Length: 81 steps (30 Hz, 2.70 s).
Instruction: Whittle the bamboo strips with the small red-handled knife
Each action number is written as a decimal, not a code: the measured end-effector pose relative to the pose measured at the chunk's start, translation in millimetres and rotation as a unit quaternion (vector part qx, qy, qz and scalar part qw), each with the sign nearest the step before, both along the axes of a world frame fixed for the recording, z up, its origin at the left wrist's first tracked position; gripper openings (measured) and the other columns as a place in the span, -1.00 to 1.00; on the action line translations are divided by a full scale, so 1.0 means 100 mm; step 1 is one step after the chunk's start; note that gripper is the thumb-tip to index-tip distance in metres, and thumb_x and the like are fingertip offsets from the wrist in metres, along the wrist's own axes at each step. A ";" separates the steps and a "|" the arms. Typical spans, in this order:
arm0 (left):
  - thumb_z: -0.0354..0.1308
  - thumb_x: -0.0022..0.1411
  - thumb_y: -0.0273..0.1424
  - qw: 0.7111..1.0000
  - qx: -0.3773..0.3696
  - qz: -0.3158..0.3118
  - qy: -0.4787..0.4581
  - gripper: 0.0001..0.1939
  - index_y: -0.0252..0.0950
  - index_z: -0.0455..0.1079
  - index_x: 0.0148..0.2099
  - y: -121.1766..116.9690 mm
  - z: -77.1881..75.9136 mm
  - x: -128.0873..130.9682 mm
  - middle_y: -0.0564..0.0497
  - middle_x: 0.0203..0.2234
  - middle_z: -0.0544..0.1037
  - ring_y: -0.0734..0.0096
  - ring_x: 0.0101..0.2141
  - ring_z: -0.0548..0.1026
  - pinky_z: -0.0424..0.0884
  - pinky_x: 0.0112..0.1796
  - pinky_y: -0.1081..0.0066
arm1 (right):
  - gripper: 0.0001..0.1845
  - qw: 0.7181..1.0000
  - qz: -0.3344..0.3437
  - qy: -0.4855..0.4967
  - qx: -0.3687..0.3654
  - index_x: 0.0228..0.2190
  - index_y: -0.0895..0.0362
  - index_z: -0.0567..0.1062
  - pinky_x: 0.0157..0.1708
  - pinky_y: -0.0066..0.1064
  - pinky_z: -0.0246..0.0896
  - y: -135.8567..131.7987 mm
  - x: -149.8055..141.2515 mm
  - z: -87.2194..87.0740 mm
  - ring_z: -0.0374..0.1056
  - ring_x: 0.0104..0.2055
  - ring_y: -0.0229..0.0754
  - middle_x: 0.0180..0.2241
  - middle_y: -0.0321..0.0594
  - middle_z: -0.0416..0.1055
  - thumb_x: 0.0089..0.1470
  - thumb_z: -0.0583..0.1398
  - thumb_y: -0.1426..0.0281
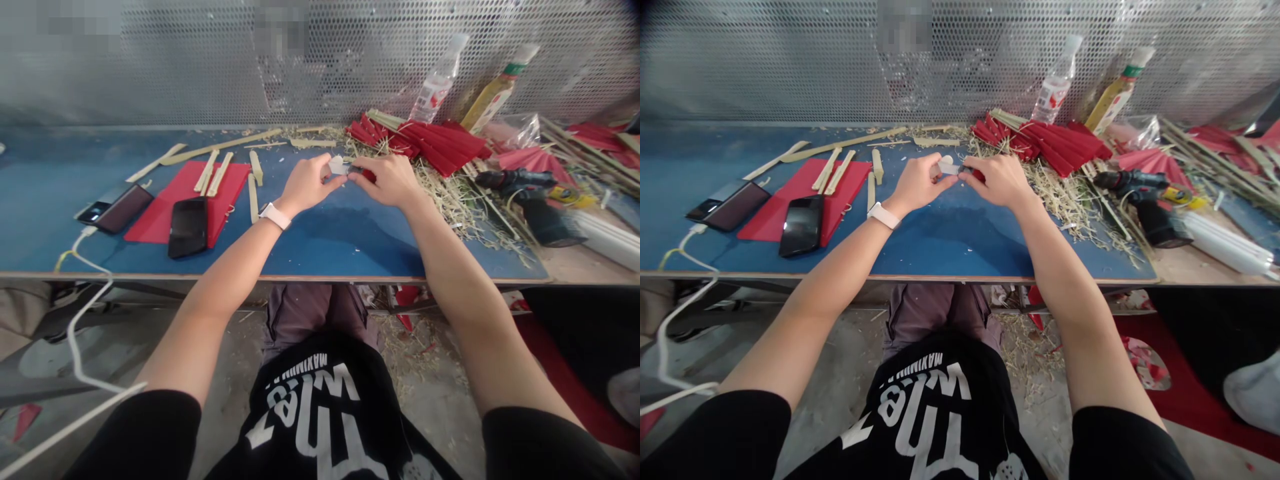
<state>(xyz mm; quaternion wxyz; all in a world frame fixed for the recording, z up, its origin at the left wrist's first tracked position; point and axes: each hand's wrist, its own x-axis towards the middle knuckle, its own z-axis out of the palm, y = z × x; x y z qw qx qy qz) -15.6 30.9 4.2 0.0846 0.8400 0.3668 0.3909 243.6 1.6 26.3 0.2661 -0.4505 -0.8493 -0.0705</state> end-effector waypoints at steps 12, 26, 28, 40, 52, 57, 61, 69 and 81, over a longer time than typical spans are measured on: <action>0.15 0.45 0.45 1.000 0.021 0.009 -0.016 -0.29 -0.10 0.35 -0.27 0.00 0.04 -0.03 0.01 -0.57 0.32 0.05 -0.38 0.52 0.40 -0.21 0.12 | -0.48 0.999 -0.005 0.042 0.010 0.07 -0.03 0.81 -0.15 -0.11 0.34 -0.02 -0.06 -0.03 0.66 -0.15 0.19 -0.25 -0.09 0.76 0.47 0.16 0.00; -0.01 0.39 0.59 0.999 0.006 -0.006 -0.035 -0.16 -0.12 0.23 -0.34 -0.16 0.05 0.15 0.08 -0.59 0.19 0.21 -0.46 0.34 0.29 -0.28 0.15 | -0.15 0.993 0.028 0.115 -0.030 0.05 -0.03 0.76 -0.09 -0.05 0.43 0.00 0.06 0.04 0.57 -0.20 0.12 -0.26 -0.06 0.69 0.52 -0.04 -0.35; 0.01 0.38 0.59 0.999 0.002 -0.011 -0.036 -0.16 -0.11 0.24 -0.33 -0.13 0.07 0.10 0.09 -0.58 0.15 0.21 -0.45 0.32 0.30 -0.27 0.15 | -0.12 0.992 0.054 0.105 -0.042 0.03 -0.04 0.76 -0.09 -0.05 0.42 -0.02 0.07 0.06 0.55 -0.22 0.10 -0.27 -0.09 0.68 0.48 -0.03 -0.42; 0.04 0.34 0.59 0.997 -0.044 -0.062 -0.024 -0.17 -0.12 0.34 -0.27 -0.13 0.11 0.02 0.09 -0.53 0.18 0.20 -0.42 0.35 0.39 -0.21 0.13 | -0.01 0.986 0.104 0.110 -0.073 -0.09 -0.02 0.75 -0.20 -0.14 0.29 -0.08 -0.06 0.07 0.38 -0.35 -0.02 -0.40 -0.18 0.51 0.42 -0.09 -0.52; 0.00 0.40 0.57 0.997 -0.032 -0.068 -0.029 -0.13 -0.15 0.26 -0.39 -0.12 0.10 -0.02 0.09 -0.57 0.14 0.28 -0.47 0.28 0.31 -0.30 0.19 | 0.03 0.977 0.120 0.158 -0.078 -0.07 0.00 0.76 -0.21 -0.16 0.30 -0.16 -0.17 0.09 0.44 -0.28 0.01 -0.36 -0.15 0.55 0.39 -0.07 -0.55; -0.12 0.48 0.54 0.995 -0.016 -0.086 -0.043 -0.13 -0.16 0.21 -0.40 -0.24 0.13 0.10 0.09 -0.59 0.11 0.33 -0.51 0.23 0.27 -0.35 0.20 | -0.02 0.971 0.113 0.198 -0.073 -0.18 0.00 0.71 -0.22 -0.12 0.31 -0.14 -0.18 0.09 0.36 -0.29 0.02 -0.39 -0.15 0.46 0.36 -0.03 -0.57; -0.09 0.46 0.55 0.996 -0.009 -0.078 -0.050 -0.15 -0.15 0.23 -0.34 -0.27 0.17 0.13 0.08 -0.55 0.19 0.31 -0.47 0.29 0.30 -0.35 0.22 | -0.03 0.963 0.133 0.214 -0.095 -0.24 -0.02 0.64 -0.27 -0.12 0.27 -0.16 -0.18 0.10 0.31 -0.33 0.01 -0.42 -0.17 0.40 0.36 -0.06 -0.58; 0.00 0.45 0.54 0.993 0.014 -0.098 -0.066 -0.17 -0.15 0.19 -0.34 -0.21 0.17 0.03 0.11 -0.57 0.24 0.35 -0.49 0.27 0.25 -0.36 0.26 | -0.14 0.937 0.230 0.239 -0.106 -0.36 0.01 0.53 -0.35 -0.23 0.12 -0.15 -0.21 0.10 0.15 -0.41 -0.13 -0.52 -0.30 0.24 0.39 0.11 -0.51; 0.00 0.48 0.51 0.988 0.115 -0.104 -0.025 -0.15 -0.16 0.16 -0.43 -0.10 0.13 -0.04 0.14 -0.64 0.16 0.39 -0.58 0.23 0.16 -0.42 0.26 | -0.30 0.941 0.256 0.215 -0.051 -0.24 0.09 0.70 -0.35 -0.27 0.06 -0.10 -0.13 0.09 0.15 -0.44 -0.22 -0.47 -0.31 0.39 0.47 0.27 -0.30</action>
